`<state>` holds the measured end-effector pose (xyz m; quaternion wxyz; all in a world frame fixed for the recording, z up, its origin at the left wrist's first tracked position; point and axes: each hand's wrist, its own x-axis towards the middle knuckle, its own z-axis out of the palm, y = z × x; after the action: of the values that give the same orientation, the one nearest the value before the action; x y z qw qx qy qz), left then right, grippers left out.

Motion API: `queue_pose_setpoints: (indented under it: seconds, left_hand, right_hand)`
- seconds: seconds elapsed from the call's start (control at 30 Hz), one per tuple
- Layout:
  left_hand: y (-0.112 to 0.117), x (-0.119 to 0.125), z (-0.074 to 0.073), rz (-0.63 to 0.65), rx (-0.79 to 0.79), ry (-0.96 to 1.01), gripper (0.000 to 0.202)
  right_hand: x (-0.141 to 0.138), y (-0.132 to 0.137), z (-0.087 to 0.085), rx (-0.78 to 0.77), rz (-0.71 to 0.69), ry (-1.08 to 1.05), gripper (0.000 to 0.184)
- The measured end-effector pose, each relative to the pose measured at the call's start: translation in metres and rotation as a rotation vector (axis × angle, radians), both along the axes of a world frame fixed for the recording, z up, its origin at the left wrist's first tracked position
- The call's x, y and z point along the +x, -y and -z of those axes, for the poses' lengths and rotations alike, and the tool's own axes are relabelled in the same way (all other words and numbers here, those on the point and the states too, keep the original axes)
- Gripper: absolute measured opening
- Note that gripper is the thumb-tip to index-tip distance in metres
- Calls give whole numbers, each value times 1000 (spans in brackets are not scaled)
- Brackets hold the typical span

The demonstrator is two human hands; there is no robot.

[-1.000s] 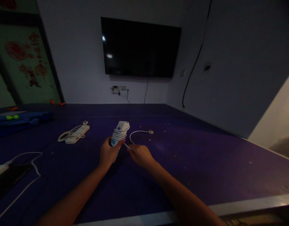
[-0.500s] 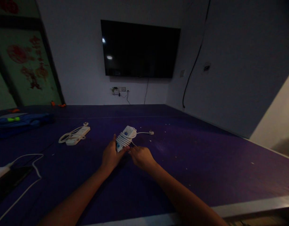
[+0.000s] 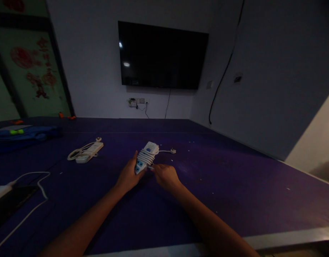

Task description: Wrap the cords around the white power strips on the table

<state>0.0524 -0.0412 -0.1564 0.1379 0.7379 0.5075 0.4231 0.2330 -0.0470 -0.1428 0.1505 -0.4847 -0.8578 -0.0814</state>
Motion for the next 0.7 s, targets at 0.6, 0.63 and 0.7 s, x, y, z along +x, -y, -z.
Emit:
queue_pose_setpoints:
  seconds: [0.6, 0.63, 0.7]
  left_hand:
    - [10, 2, -5, -210, 122, -286, 75]
    - [10, 2, -5, -207, 124, -297, 74]
    - [12, 1, -8, -200, 129, -314, 78]
  right_hand:
    - [-11, 9, -6, -22, 6, 52, 31]
    - [-10, 9, -5, -22, 3, 49, 31]
    - [-10, 9, -5, -18, -2, 39, 31]
